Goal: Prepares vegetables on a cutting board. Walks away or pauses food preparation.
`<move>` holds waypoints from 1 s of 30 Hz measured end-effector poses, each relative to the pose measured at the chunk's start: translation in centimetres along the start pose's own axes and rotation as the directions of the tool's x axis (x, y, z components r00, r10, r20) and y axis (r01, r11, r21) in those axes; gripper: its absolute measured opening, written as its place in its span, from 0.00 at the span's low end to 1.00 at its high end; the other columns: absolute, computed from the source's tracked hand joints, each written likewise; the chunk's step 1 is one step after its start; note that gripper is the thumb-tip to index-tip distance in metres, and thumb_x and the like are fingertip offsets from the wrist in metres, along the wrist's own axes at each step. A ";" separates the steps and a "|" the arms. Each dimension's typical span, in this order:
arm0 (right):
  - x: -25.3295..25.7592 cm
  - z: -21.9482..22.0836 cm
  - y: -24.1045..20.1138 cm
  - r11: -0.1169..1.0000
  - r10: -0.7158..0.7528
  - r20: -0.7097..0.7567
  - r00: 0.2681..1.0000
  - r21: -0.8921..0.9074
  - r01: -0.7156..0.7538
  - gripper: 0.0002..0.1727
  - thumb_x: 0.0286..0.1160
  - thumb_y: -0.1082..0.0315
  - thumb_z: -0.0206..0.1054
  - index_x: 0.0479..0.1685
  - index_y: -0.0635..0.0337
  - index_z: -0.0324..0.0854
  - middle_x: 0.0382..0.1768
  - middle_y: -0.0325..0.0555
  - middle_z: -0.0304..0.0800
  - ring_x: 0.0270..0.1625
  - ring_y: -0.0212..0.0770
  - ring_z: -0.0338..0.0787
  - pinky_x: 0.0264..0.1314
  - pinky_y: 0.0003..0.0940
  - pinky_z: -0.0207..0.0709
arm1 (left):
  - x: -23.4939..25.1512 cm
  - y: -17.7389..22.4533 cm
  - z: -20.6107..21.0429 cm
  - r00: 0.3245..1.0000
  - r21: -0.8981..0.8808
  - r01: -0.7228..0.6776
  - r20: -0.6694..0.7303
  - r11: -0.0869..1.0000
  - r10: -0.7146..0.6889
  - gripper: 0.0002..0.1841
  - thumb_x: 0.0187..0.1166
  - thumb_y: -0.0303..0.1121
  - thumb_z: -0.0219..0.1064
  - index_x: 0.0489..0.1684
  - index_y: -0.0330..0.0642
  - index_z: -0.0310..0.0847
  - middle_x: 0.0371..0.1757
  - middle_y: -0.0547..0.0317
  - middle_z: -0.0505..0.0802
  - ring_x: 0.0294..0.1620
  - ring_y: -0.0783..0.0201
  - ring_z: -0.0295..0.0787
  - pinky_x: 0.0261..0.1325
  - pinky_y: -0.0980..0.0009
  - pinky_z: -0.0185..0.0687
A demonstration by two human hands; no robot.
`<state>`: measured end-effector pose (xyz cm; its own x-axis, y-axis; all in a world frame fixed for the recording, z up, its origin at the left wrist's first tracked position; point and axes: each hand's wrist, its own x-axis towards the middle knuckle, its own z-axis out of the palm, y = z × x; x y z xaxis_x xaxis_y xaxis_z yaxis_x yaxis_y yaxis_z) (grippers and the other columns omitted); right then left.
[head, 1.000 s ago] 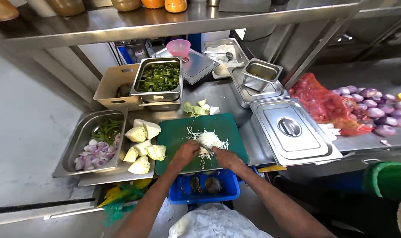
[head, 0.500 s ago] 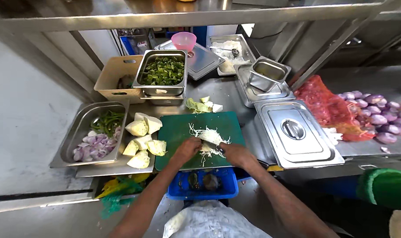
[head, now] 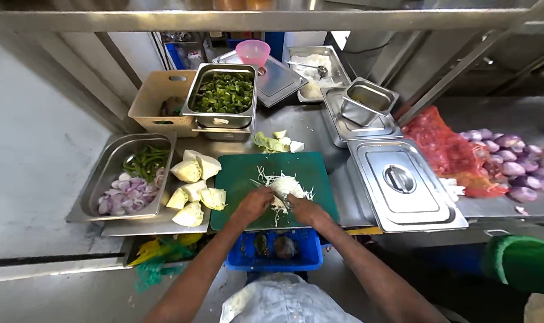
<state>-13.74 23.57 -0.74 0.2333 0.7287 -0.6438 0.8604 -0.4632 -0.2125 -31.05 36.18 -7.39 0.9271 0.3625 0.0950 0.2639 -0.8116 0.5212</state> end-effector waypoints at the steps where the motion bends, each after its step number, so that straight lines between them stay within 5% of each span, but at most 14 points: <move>1: -0.9 -1.0 0.2 0.999 -0.006 0.000 1.000 -0.032 0.006 0.22 0.85 0.67 0.60 0.77 0.45 0.72 0.54 0.61 0.91 0.57 0.66 0.91 0.54 0.70 0.82 | -0.1 0.0 0.0 1.000 -0.005 -0.005 -0.006 1.000 0.005 0.08 0.82 0.25 0.66 0.43 0.37 0.93 0.58 0.51 0.93 0.67 0.54 0.88 0.76 0.58 0.81; 4: -3.6 -3.5 0.8 0.992 0.005 0.004 1.000 -0.123 -0.004 0.17 0.83 0.65 0.62 0.69 0.44 0.76 0.50 0.56 0.91 0.54 0.62 0.92 0.51 0.66 0.83 | -0.4 -0.4 0.4 0.996 -0.009 -0.048 -0.069 0.999 0.048 0.08 0.82 0.25 0.66 0.43 0.37 0.93 0.56 0.51 0.94 0.66 0.55 0.89 0.76 0.59 0.81; 9: 0.7 0.4 -0.3 1.000 -0.006 0.024 1.000 -0.005 0.007 0.23 0.86 0.65 0.60 0.78 0.48 0.69 0.55 0.62 0.90 0.57 0.66 0.92 0.56 0.69 0.83 | -0.2 -0.3 0.3 0.999 -0.006 -0.008 -0.031 1.000 0.008 0.08 0.83 0.25 0.65 0.44 0.37 0.93 0.57 0.51 0.94 0.66 0.54 0.88 0.76 0.58 0.80; 15: -3.0 -3.4 0.7 0.993 0.013 0.020 1.000 -0.121 -0.010 0.17 0.84 0.64 0.62 0.69 0.44 0.77 0.51 0.55 0.92 0.56 0.61 0.92 0.53 0.66 0.82 | -0.5 -0.7 0.9 0.993 -0.018 -0.036 -0.109 0.999 0.034 0.08 0.82 0.25 0.65 0.43 0.37 0.93 0.56 0.51 0.95 0.67 0.55 0.89 0.77 0.59 0.80; 19: 0.6 0.4 -0.7 1.000 -0.002 0.034 0.999 -0.006 0.002 0.23 0.87 0.64 0.59 0.80 0.47 0.69 0.57 0.61 0.90 0.59 0.66 0.91 0.57 0.69 0.82 | -0.5 -0.5 0.9 0.996 -0.006 -0.022 -0.092 1.000 0.022 0.08 0.83 0.25 0.65 0.43 0.37 0.93 0.59 0.52 0.94 0.69 0.55 0.88 0.79 0.59 0.78; 25: -3.1 -3.0 0.8 0.994 0.002 0.018 1.000 -0.108 -0.001 0.17 0.84 0.62 0.61 0.69 0.45 0.77 0.51 0.56 0.92 0.56 0.61 0.92 0.54 0.66 0.82 | -0.7 -0.5 1.1 0.995 -0.018 -0.022 -0.098 1.000 0.020 0.09 0.84 0.26 0.64 0.44 0.38 0.93 0.56 0.52 0.94 0.67 0.55 0.88 0.77 0.59 0.80; 30: 0.6 0.7 -0.4 1.000 -0.016 0.057 0.998 0.004 0.016 0.21 0.89 0.62 0.58 0.78 0.49 0.69 0.56 0.63 0.89 0.58 0.66 0.91 0.57 0.69 0.82 | -0.6 -0.3 0.9 0.998 -0.019 0.006 -0.056 1.000 -0.007 0.10 0.84 0.26 0.63 0.46 0.38 0.93 0.58 0.52 0.93 0.67 0.55 0.88 0.77 0.59 0.80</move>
<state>-14.28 23.86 -1.54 0.1934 0.7061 -0.6812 0.8622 -0.4536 -0.2254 -31.48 35.80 -8.38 0.9088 0.3935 0.1387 0.2647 -0.8007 0.5374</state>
